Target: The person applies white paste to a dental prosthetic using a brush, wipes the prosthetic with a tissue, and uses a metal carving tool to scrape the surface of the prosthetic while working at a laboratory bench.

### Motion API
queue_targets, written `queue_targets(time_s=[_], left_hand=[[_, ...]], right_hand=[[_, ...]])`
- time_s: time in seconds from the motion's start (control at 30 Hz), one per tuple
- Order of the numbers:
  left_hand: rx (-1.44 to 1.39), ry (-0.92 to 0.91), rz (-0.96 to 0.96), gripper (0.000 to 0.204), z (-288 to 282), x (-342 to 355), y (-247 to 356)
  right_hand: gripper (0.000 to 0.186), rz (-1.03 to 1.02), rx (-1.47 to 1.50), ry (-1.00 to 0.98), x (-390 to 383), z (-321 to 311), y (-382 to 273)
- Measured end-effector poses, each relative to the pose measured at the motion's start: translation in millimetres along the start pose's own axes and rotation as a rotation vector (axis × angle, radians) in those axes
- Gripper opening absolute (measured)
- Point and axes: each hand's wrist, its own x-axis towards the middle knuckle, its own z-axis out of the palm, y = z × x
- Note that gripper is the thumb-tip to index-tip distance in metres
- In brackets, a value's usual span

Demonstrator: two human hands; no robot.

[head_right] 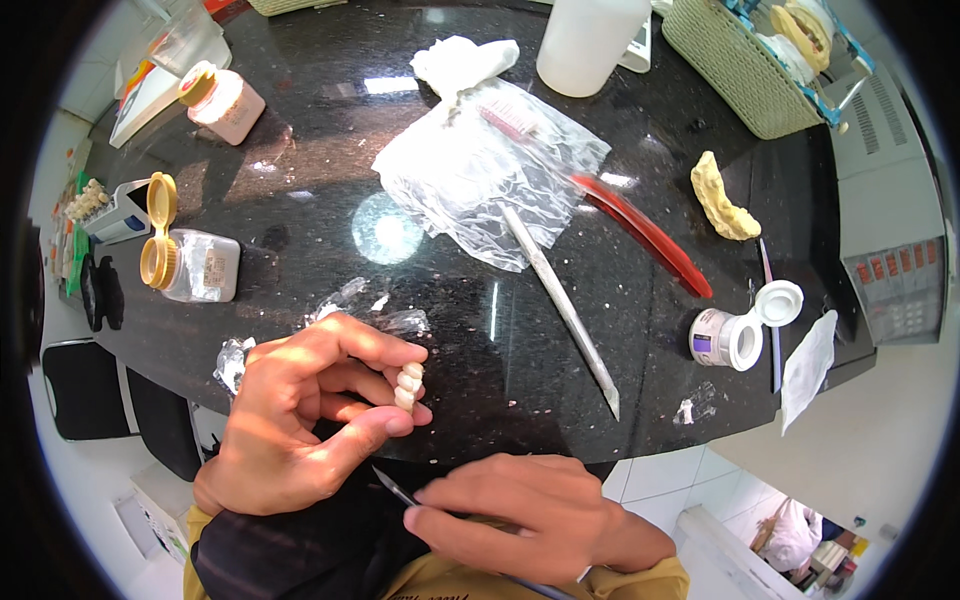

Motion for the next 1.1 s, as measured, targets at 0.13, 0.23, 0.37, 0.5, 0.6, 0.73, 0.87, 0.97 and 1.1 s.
queue_targets(time_s=[0.13, 0.23, 0.37, 0.5, 0.6, 0.73, 0.87, 0.97, 1.1], left_hand=[[0.033, -0.011, 0.072, 0.028, 0.2, -1.5, -0.4], [0.089, -0.021, 0.092, 0.029, -1.7, -2.7, -1.4], [0.085, -0.010, 0.222, 0.032, -6.0, -3.4, -12.1], [0.141, 0.015, 0.362, 0.035, -6.0, -3.7, -25.5], [0.106, -0.028, 0.378, 0.035, -3.9, -3.9, -19.7], [0.069, -0.022, 0.412, 0.032, -5.3, -2.8, -30.0], [0.113, -0.047, 0.465, 0.030, -8.2, -3.2, -30.7], [0.125, -0.057, 0.494, 0.030, -9.0, -0.7, -33.3], [0.122, -0.071, 0.503, 0.029, -12.3, 0.1, -33.2]], right_hand=[[0.017, 0.074, 0.131, 0.255, -11.1, -10.7, -11.9], [0.027, 0.114, 0.088, 0.527, 18.2, -22.7, -26.9], [0.033, 0.149, 0.067, 0.540, 85.7, -43.9, -44.3], [0.027, 0.028, -0.247, 0.377, 170.1, -54.3, -48.7], [0.031, -0.053, -0.138, 0.332, 238.5, -54.4, -42.1], [0.026, -0.016, -0.202, 0.222, 336.2, -31.6, -17.8], [0.033, -0.087, -0.712, 0.221, 391.6, -5.7, 8.4], [0.041, 0.088, -0.747, 0.175, 415.0, 14.8, 30.5], [0.041, 0.027, -0.899, 0.038, 423.2, 32.4, 54.4]])
